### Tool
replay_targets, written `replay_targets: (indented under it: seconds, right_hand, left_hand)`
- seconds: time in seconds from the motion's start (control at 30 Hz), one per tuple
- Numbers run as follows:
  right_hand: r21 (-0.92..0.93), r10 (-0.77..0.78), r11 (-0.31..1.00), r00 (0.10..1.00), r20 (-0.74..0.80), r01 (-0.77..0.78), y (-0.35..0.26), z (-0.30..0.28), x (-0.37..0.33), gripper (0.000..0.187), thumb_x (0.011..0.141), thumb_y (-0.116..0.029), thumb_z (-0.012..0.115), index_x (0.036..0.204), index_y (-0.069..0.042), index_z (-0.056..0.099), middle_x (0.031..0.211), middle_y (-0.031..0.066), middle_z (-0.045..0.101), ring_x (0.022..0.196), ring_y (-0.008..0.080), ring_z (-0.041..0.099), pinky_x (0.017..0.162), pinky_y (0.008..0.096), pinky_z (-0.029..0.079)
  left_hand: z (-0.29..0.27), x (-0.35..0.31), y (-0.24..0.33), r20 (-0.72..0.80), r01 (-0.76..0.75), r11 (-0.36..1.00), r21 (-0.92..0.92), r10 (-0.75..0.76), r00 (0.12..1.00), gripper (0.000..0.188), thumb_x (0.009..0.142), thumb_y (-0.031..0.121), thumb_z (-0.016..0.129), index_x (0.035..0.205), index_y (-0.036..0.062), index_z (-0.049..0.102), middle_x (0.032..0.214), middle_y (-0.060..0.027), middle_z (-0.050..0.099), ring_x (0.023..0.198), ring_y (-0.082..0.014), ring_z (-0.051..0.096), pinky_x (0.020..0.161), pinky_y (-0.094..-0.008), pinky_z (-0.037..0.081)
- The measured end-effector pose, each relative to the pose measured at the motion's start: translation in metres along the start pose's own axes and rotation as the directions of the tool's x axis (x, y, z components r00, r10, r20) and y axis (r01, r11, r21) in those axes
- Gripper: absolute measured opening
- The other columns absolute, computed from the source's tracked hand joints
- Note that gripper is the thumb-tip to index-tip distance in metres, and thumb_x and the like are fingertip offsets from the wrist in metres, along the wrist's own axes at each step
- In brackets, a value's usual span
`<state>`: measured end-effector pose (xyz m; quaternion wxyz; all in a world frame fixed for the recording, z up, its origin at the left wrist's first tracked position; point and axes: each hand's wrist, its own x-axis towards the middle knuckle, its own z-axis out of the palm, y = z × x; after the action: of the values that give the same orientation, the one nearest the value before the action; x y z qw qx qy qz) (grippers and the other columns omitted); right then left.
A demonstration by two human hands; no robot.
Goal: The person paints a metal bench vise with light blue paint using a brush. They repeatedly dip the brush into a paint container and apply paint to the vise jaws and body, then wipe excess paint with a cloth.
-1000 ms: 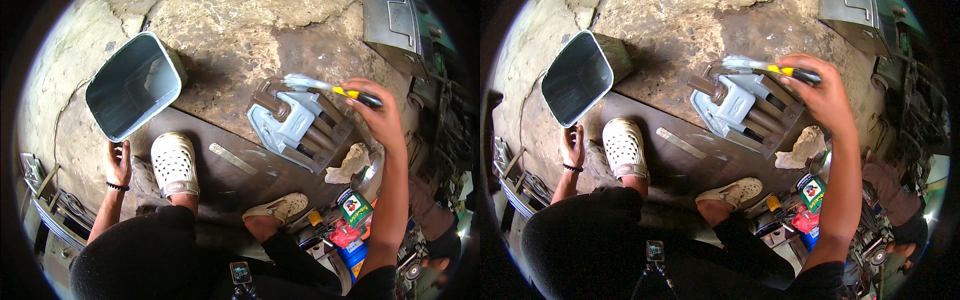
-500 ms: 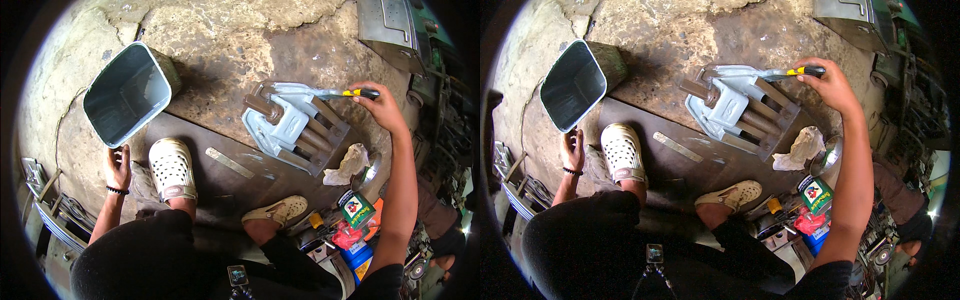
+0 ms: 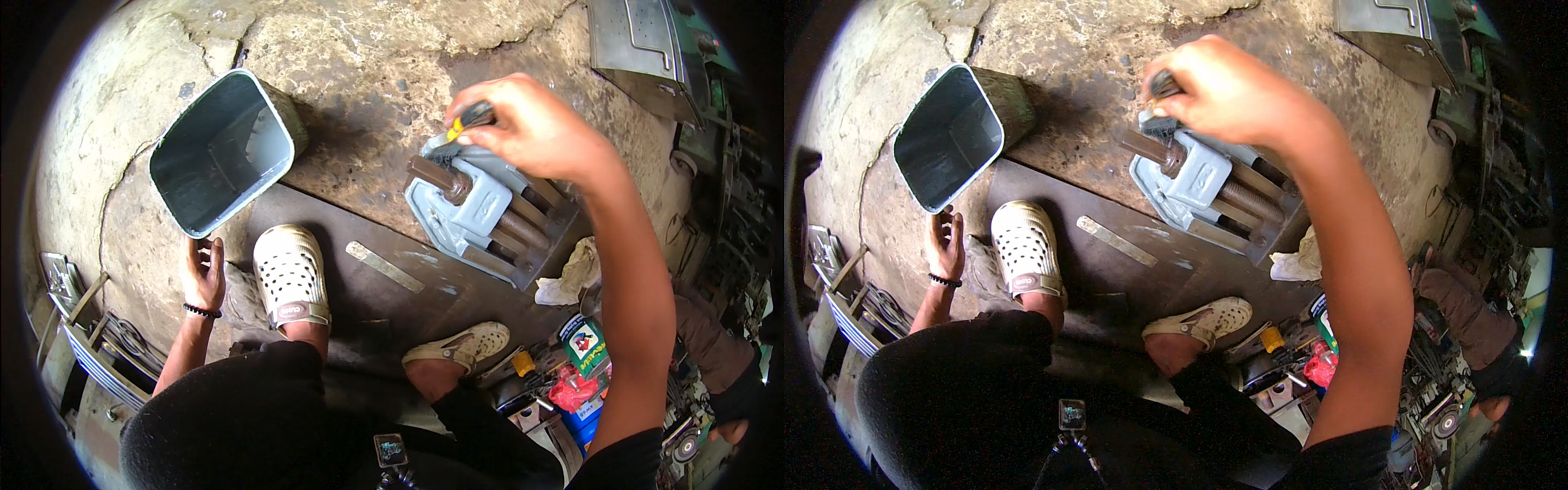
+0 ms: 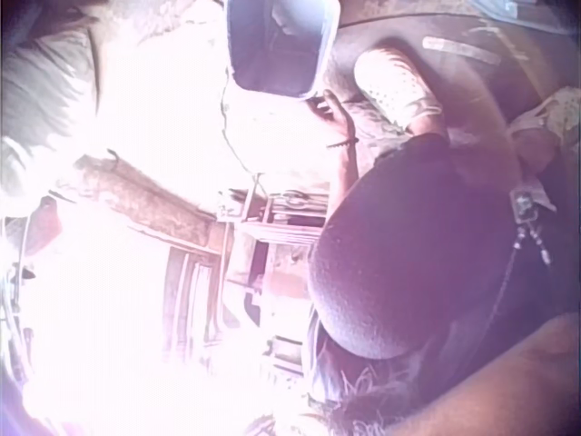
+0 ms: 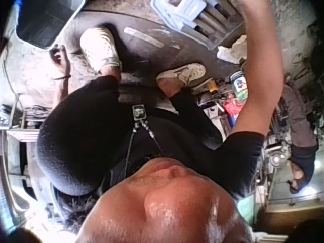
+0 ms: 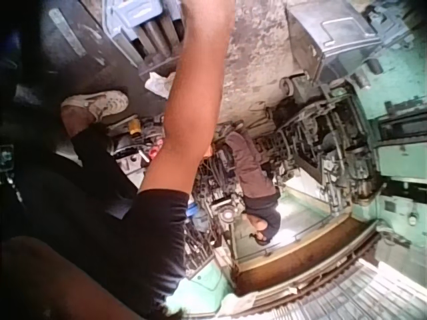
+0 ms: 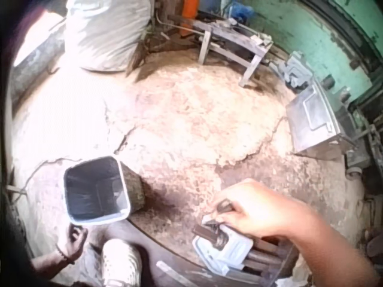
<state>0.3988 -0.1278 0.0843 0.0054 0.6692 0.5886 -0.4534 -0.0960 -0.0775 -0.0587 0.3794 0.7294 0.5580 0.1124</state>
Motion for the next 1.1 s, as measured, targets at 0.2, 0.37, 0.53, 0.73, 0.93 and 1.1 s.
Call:
replay_targets:
  seconds: [0.2, 0.37, 0.53, 0.73, 0.93, 1.1]
  right_hand:
    - [0.271, 0.013, 0.963, 1.0, -0.027, -0.005, 0.017, -0.004, -0.005, 0.016, 0.089, -0.004, 0.068, 0.104, 0.001, 0.068, 0.099, 0.0071, 0.069, 0.093, 0.0135, 0.062, 0.085, 0.0285, 0.049]
    - [0.243, 0.106, 0.966, 0.993, -0.052, -0.09, 0.036, -0.006, -0.002, 0.016, 0.091, -0.006, 0.066, 0.106, 0.0, 0.066, 0.095, 0.0056, 0.068, 0.089, 0.0129, 0.062, 0.081, 0.0292, 0.051]
    - [0.442, 0.066, 0.896, 0.968, -0.241, 0.049, 0.039, -0.009, -0.003, 0.014, 0.093, -0.013, 0.067, 0.103, -0.003, 0.066, 0.094, 0.0049, 0.067, 0.083, 0.0124, 0.063, 0.074, 0.0287, 0.053]
    - [0.306, 0.173, 0.942, 0.981, -0.086, -0.14, 0.032, 0.0, 0.007, 0.013, 0.091, -0.01, 0.067, 0.103, -0.005, 0.067, 0.083, 0.0012, 0.064, 0.073, 0.0072, 0.052, 0.062, 0.0241, 0.042]
    - [0.395, 0.031, 0.917, 0.981, -0.193, 0.049, 0.041, -0.004, 0.004, 0.015, 0.088, -0.006, 0.068, 0.103, -0.003, 0.067, 0.094, 0.0049, 0.066, 0.084, 0.0087, 0.057, 0.073, 0.0252, 0.047]
    - [0.263, 0.214, 0.956, 0.922, -0.322, -0.13, 0.044, -0.001, -0.001, 0.013, 0.088, -0.005, 0.067, 0.101, -0.001, 0.067, 0.094, 0.0045, 0.067, 0.088, 0.0111, 0.059, 0.081, 0.0279, 0.047]
  left_hand:
    - [-0.003, 0.004, -0.002, 0.017, 0.129, 0.992, 0.003, -0.129, 0.991, 0.036, 0.096, 0.015, 0.064, 0.129, 0.0036, 0.055, 0.09, -0.0061, 0.06, 0.068, -0.012, 0.052, 0.06, -0.0266, 0.045]
    - [-0.003, 0.004, -0.002, -0.001, 0.068, 0.998, -0.007, -0.068, 0.998, 0.036, 0.096, 0.017, 0.065, 0.127, 0.003, 0.056, 0.09, -0.0065, 0.061, 0.068, -0.0119, 0.053, 0.06, -0.0265, 0.045]
    - [-0.003, 0.001, -0.007, 0.023, 0.133, 0.991, 0.015, -0.133, 0.991, 0.034, 0.095, 0.019, 0.067, 0.123, 0.002, 0.058, 0.087, -0.0069, 0.062, 0.068, -0.0129, 0.055, 0.061, -0.0272, 0.046]
    - [0.002, 0.0, -0.016, -0.023, 0.087, 0.995, 0.045, -0.087, 0.996, 0.026, 0.095, 0.02, 0.067, 0.112, 0.0016, 0.06, 0.081, -0.0078, 0.061, 0.063, -0.013, 0.053, 0.056, -0.0293, 0.043]
    - [0.003, -0.003, -0.016, -0.021, 0.226, 0.97, 0.088, -0.225, 0.974, 0.027, 0.095, 0.022, 0.068, 0.108, -0.0013, 0.061, 0.072, -0.0089, 0.058, 0.059, -0.015, 0.053, 0.053, -0.0304, 0.043]
    - [0.005, -0.005, -0.012, 0.017, 0.145, 0.987, 0.062, -0.147, 0.989, 0.03, 0.095, 0.023, 0.067, 0.11, -0.0023, 0.061, 0.076, -0.011, 0.061, 0.061, -0.018, 0.056, 0.056, -0.0321, 0.046]
